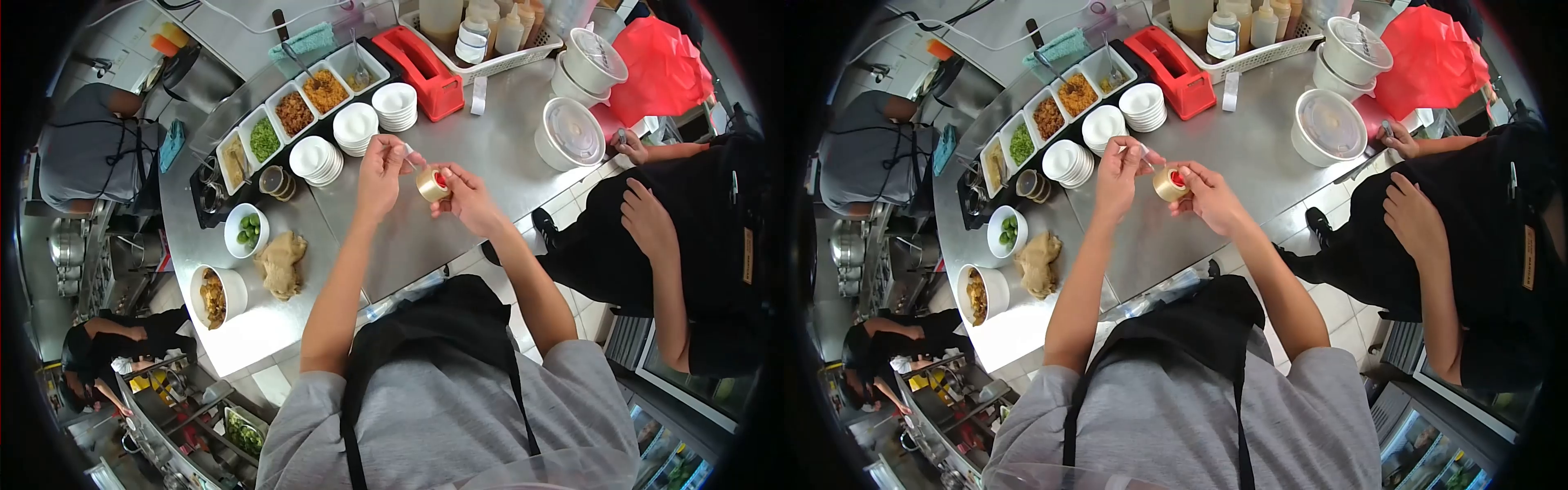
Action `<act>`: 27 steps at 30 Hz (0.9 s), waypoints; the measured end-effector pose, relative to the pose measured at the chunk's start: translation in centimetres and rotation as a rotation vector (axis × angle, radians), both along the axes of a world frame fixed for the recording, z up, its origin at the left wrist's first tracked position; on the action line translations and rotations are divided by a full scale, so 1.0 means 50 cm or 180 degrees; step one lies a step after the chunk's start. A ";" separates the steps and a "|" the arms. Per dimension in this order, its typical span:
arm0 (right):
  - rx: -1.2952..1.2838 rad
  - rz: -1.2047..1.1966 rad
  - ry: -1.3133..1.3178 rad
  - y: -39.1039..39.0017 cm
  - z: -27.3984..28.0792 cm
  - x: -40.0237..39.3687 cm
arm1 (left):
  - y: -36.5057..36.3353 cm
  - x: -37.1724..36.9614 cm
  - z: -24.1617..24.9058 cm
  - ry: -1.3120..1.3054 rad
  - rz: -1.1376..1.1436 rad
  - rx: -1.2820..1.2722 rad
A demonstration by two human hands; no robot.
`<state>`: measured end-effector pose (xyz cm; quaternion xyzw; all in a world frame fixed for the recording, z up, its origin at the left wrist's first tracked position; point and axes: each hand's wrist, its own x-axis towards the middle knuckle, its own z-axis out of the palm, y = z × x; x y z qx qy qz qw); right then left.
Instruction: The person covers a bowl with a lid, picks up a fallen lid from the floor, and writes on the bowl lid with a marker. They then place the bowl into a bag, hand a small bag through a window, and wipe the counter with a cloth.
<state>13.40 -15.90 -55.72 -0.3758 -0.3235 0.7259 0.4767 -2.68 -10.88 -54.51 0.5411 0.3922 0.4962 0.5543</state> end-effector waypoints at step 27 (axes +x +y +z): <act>0.1470 -0.0396 -0.1416 0.172 0.126 0.080 | 0.126 0.049 0.213 0.0620 0.0238 0.1000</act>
